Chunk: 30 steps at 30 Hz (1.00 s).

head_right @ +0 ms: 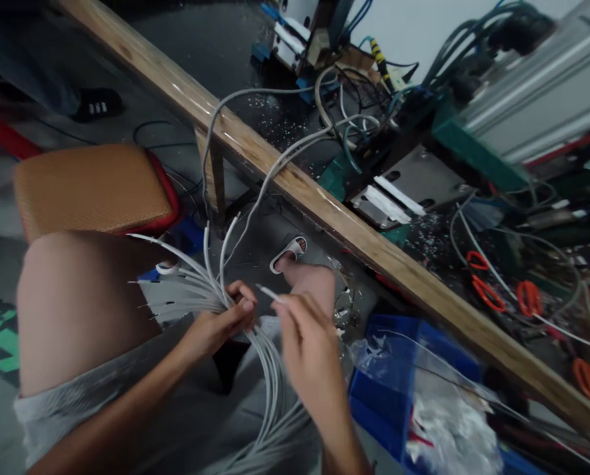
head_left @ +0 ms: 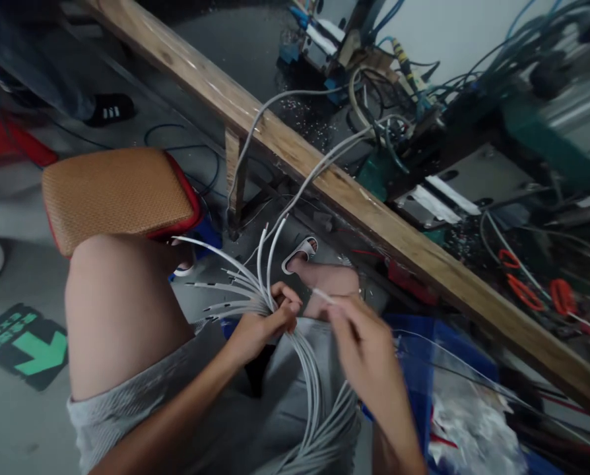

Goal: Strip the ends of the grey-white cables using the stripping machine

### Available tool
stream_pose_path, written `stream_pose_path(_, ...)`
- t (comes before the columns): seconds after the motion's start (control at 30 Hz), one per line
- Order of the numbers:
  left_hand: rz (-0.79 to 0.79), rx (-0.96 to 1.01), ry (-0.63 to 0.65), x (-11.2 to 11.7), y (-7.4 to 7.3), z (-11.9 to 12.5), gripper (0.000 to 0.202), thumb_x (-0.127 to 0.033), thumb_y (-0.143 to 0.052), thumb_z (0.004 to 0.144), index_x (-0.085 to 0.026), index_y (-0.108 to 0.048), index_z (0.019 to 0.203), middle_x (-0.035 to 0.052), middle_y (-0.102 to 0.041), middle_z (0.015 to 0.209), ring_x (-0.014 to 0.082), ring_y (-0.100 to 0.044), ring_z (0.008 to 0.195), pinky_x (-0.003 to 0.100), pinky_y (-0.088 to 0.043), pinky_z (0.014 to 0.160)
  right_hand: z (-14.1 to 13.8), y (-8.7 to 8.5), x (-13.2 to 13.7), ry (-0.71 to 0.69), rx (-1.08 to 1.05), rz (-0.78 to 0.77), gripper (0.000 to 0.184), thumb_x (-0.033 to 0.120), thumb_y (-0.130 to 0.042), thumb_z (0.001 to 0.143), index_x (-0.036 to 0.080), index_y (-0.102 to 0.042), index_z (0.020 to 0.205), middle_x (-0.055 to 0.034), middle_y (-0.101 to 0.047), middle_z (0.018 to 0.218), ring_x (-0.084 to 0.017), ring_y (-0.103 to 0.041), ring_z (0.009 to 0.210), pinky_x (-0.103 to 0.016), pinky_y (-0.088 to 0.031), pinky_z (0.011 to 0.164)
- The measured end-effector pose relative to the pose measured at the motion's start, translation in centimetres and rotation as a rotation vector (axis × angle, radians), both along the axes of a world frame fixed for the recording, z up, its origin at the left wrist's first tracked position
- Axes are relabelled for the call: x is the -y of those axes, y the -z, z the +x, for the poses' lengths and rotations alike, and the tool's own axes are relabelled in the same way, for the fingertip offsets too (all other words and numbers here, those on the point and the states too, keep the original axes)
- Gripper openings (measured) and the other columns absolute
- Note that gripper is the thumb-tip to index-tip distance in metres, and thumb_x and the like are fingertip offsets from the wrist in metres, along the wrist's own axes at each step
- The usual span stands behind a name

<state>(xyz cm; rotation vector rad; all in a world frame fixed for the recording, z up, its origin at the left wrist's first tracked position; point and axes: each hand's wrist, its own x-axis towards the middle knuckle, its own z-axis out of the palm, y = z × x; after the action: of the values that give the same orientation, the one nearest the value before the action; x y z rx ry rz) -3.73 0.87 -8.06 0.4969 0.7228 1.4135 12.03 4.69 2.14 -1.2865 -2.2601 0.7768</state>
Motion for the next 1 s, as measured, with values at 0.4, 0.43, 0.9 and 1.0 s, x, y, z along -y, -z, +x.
stream_pose_path(0.4,-0.118,-0.088,-0.071,0.6,-0.5,0.4,0.032,-0.045,-0.073,0.087,-0.018,-0.057,0.086,-0.0079,-0.041,0.059,0.0056,-0.035,0.048,0.018,-0.033,0.048,-2.3,4.2,3.3,0.065,-0.152,-0.199,0.029,0.028,-0.039,0.107,0.018,-0.057,0.086,0.0002,-0.056,0.078,-0.013,-0.054,0.073,-0.024,-0.037,0.066)
stream_pose_path(0.43,-0.117,-0.083,-0.077,0.6,-0.4,0.5,0.031,-0.044,-0.073,0.087,-0.018,-0.057,0.087,-0.0081,-0.041,0.059,0.0056,-0.035,0.048,0.018,-0.033,0.049,-2.2,4.3,3.3,0.061,-0.15,-0.194,0.029,0.028,-0.039,0.107,0.018,-0.057,0.087,0.0002,-0.055,0.079,-0.013,-0.054,0.073,-0.024,-0.037,0.066)
stream_pose_path(0.9,-0.129,-0.302,0.008,0.0,-2.0,-0.8,0.017,-0.026,-0.077,0.069,-0.016,-0.063,0.072,-0.0023,-0.053,0.061,0.009,-0.044,0.057,0.021,-0.033,0.054,0.0,4.3,0.9,-0.188,0.034,0.112,0.028,0.033,-0.04,0.107,0.022,-0.066,0.102,-0.0052,-0.073,0.098,-0.018,-0.072,0.087,-0.024,-0.057,0.075)
stream_pose_path(1.0,-0.183,-0.369,0.124,-0.4,-2.6,-1.4,0.018,-0.029,-0.073,0.063,-0.016,-0.062,0.069,0.0007,-0.054,0.059,0.0111,-0.046,0.053,0.024,-0.035,0.053,1.9,6.5,-0.5,-0.255,0.005,0.343,0.027,0.043,-0.049,0.103,0.027,-0.069,0.11,-0.0024,-0.076,0.099,-0.019,-0.075,0.085,-0.022,-0.061,0.069)
